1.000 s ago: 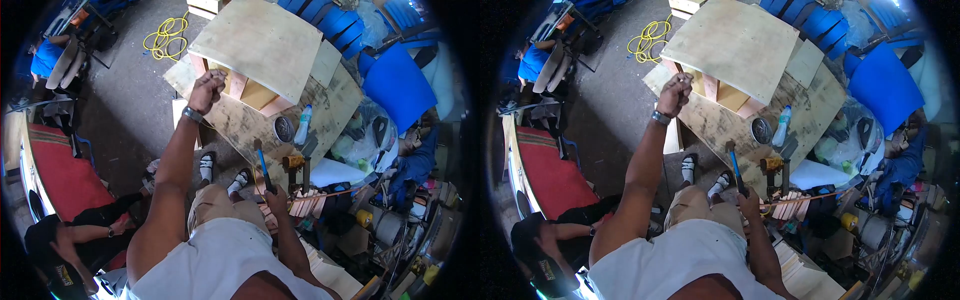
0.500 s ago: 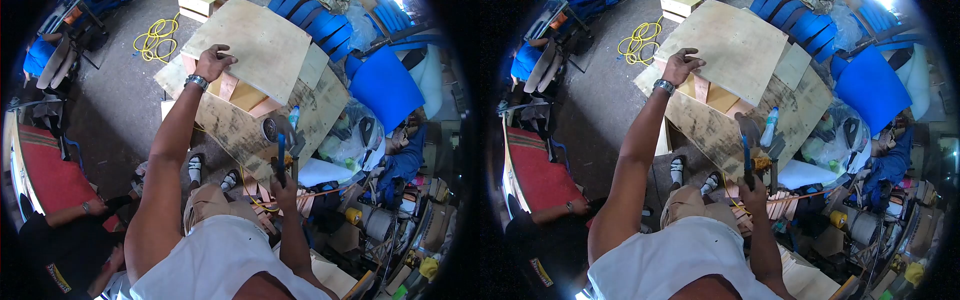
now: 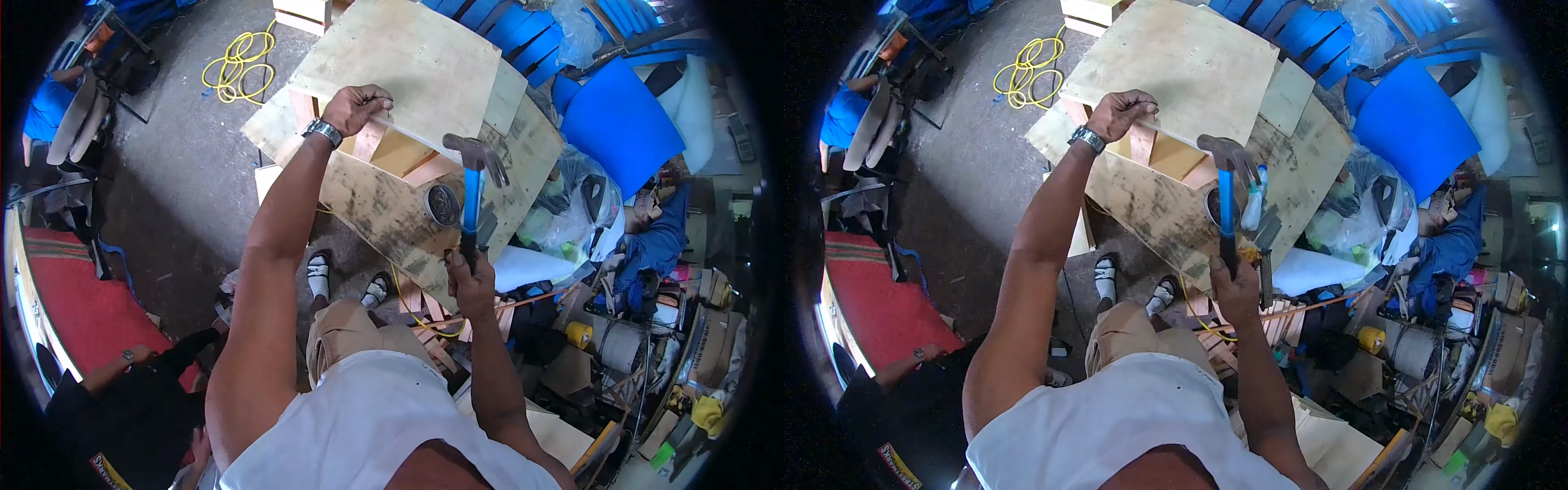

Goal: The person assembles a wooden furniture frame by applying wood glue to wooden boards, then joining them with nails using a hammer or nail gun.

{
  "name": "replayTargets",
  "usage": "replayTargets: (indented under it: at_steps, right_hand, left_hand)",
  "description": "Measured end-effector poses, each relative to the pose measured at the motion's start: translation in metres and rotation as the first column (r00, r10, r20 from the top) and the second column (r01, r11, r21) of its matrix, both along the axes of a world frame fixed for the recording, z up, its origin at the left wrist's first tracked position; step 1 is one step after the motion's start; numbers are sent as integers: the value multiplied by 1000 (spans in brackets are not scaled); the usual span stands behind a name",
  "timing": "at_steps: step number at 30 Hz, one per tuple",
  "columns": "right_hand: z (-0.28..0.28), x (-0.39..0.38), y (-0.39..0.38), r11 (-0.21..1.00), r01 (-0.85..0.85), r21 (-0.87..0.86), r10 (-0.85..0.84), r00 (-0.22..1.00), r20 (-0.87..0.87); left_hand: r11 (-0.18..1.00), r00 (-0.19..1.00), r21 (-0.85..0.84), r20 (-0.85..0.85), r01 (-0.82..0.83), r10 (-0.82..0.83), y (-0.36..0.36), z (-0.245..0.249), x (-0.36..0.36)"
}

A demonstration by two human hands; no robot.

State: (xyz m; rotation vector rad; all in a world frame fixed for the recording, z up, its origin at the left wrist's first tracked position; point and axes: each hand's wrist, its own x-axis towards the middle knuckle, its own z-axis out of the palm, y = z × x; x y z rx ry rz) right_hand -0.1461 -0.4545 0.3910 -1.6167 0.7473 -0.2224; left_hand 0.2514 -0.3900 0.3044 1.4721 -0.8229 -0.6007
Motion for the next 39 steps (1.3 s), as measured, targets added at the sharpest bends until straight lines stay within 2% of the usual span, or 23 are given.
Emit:
replayTargets:
  at_steps: [2, 5, 8, 11, 14, 17, 20, 23, 26, 27, 30, 32, 33, 36, 37, 39]
  right_hand:
    - [2, 12, 3, 998, -17, -59, 18, 1000, 2]
    - [17, 33, 15, 998, 54, -40, -52, 997, 48]
    - [8, 45, 7, 957, -8, -291, 8, 1000, 2]
    - [27, 69, 6, 944, 16, -330, -43, 996, -74]
    - [23, 94, -4, 770, 4, -638, -46, 998, -48]
    - [39, 110, -7, 786, -29, -618, -24, 997, -77]
    - [34, 115, -6, 742, 81, -666, -30, 996, 88]
    - [32, 120, -5, 762, 44, -646, -31, 999, 31]
    - [4, 121, -14, 650, -158, -743, 28, 982, -184]
    - [14, 124, -11, 721, -188, -666, 11, 965, -260]
    - [41, 124, -4, 801, -114, -588, -3, 981, -194]
    - [36, 124, 0, 775, -91, -626, -37, 982, -188]
    - [36, 126, 0, 758, -73, -648, -56, 983, -177]
    - [46, 129, -14, 807, -246, -536, -14, 901, -434]
    - [58, 131, -16, 807, -207, -553, -10, 931, -365]
    - [97, 131, -15, 813, -130, -567, -5, 973, -231]
  left_hand:
    - [999, 1000, -33, 5, -8, 8, -1, -6, 2]
    - [1000, 999, -13, 49, -24, 24, 2, 2, -3]
    - [996, 986, 87, 169, -26, 11, 5, 4, -10]
    - [975, 950, 214, 313, -64, -6, 9, 16, -16]
    - [979, 911, 170, 411, -110, 31, 9, 10, -18]
    - [979, 912, 143, 404, -143, 74, 9, 13, -21]
    - [977, 895, 143, 440, -158, 80, 10, 9, -23]
    - [986, 885, 83, 457, -142, 89, 9, 5, -19]
    - [975, 874, 138, 477, -176, 90, 9, 6, -20]
    - [975, 876, 145, 476, -168, 80, 9, 8, -21]
    - [979, 882, 135, 466, -153, 73, 11, 8, -21]
    - [988, 883, 76, 462, -133, 84, 9, 2, -18]
    - [985, 876, 98, 477, -143, 79, 10, 5, -19]
    - [987, 916, 115, 397, -108, 54, 11, 9, -19]
    - [990, 895, 119, 445, -77, 16, 12, 11, -15]
    - [984, 948, 117, 304, -136, 95, 18, 10, -5]
